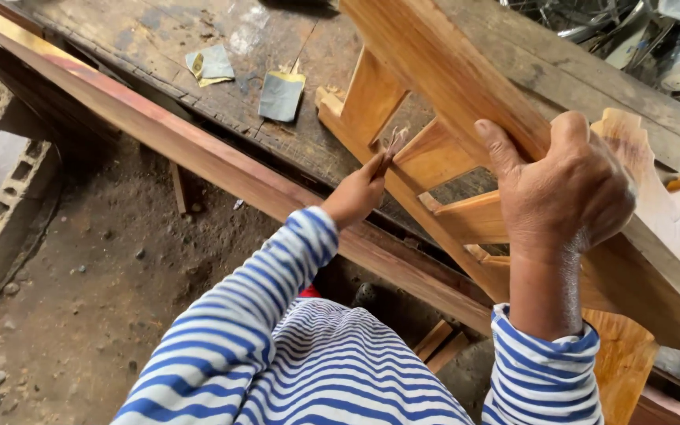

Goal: The person uses a metal file to smooth the edges and surfaces of a wooden chair backrest. They then switch to a sanding block to further smooth the wood, working on both the flat surfaces and the cutouts.

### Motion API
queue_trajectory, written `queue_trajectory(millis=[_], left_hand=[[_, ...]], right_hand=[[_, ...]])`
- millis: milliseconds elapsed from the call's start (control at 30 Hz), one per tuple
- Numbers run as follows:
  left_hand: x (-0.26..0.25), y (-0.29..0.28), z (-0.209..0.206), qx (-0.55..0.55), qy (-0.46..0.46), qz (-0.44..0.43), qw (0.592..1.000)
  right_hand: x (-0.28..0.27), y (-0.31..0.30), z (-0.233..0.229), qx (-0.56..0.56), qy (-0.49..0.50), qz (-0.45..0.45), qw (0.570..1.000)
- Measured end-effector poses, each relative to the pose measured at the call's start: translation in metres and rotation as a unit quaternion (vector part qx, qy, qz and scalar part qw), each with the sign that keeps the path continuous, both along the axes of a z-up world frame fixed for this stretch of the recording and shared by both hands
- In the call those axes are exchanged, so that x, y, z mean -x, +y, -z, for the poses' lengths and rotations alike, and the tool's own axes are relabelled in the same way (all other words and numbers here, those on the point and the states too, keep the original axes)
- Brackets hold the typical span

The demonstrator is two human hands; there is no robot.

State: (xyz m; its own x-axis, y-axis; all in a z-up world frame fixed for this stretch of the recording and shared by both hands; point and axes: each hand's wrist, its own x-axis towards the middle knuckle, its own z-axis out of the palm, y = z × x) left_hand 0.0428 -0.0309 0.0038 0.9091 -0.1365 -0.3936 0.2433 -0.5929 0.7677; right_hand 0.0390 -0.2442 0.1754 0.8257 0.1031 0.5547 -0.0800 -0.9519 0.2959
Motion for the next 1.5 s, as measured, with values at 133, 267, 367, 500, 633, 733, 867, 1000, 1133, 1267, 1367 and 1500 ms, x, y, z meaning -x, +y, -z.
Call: queue_trajectory(millis=[133, 267, 367, 500, 633, 733, 867, 1000, 1133, 1267, 1367, 1500], left_hand=[[0.010, 0.002, -0.056, 0.365, 0.107, -0.121, 0.917], [0.000, -0.003, -0.116, 0.515, 0.114, -0.098, 0.844], [0.008, -0.001, -0.155, 0.519, 0.168, -0.124, 0.829], [0.047, 0.013, -0.161, 0.556, 0.177, -0.135, 0.801], [0.062, 0.013, -0.164, 0.553, 0.231, -0.185, 0.779], [0.067, 0.016, -0.157, 0.614, 0.269, -0.211, 0.712], [0.056, 0.029, -0.130, 0.740, 0.331, -0.159, 0.563], [0.055, 0.027, -0.124, 0.697, 0.254, -0.193, 0.642], [0.057, 0.032, -0.110, 0.587, 0.174, -0.228, 0.757], [0.064, 0.044, -0.082, 0.464, 0.194, -0.204, 0.840], [0.088, 0.059, -0.048, 0.366, 0.183, -0.196, 0.891], [0.119, 0.095, -0.039, 0.148, 0.073, -0.098, 0.981]], right_hand=[[-0.001, 0.000, 0.001, -0.010, 0.001, -0.007, 1.000], [0.001, 0.004, 0.000, -0.008, 0.006, -0.013, 1.000], [0.005, 0.009, -0.006, -0.023, 0.015, -0.019, 0.999], [0.022, 0.014, -0.002, -0.012, 0.025, -0.036, 0.999], [0.022, 0.012, -0.005, -0.021, 0.014, -0.063, 0.998], [0.026, 0.017, -0.007, -0.028, 0.022, -0.072, 0.997], [0.026, 0.017, -0.008, -0.025, 0.022, -0.068, 0.997], [0.022, 0.014, -0.006, -0.037, 0.033, -0.068, 0.996], [0.021, 0.009, 0.000, -0.032, 0.020, -0.075, 0.996], [0.015, 0.005, 0.006, -0.023, 0.015, -0.076, 0.997], [0.011, 0.005, 0.001, -0.019, 0.006, -0.082, 0.996], [-0.001, -0.001, 0.007, -0.022, 0.014, -0.092, 0.995]])
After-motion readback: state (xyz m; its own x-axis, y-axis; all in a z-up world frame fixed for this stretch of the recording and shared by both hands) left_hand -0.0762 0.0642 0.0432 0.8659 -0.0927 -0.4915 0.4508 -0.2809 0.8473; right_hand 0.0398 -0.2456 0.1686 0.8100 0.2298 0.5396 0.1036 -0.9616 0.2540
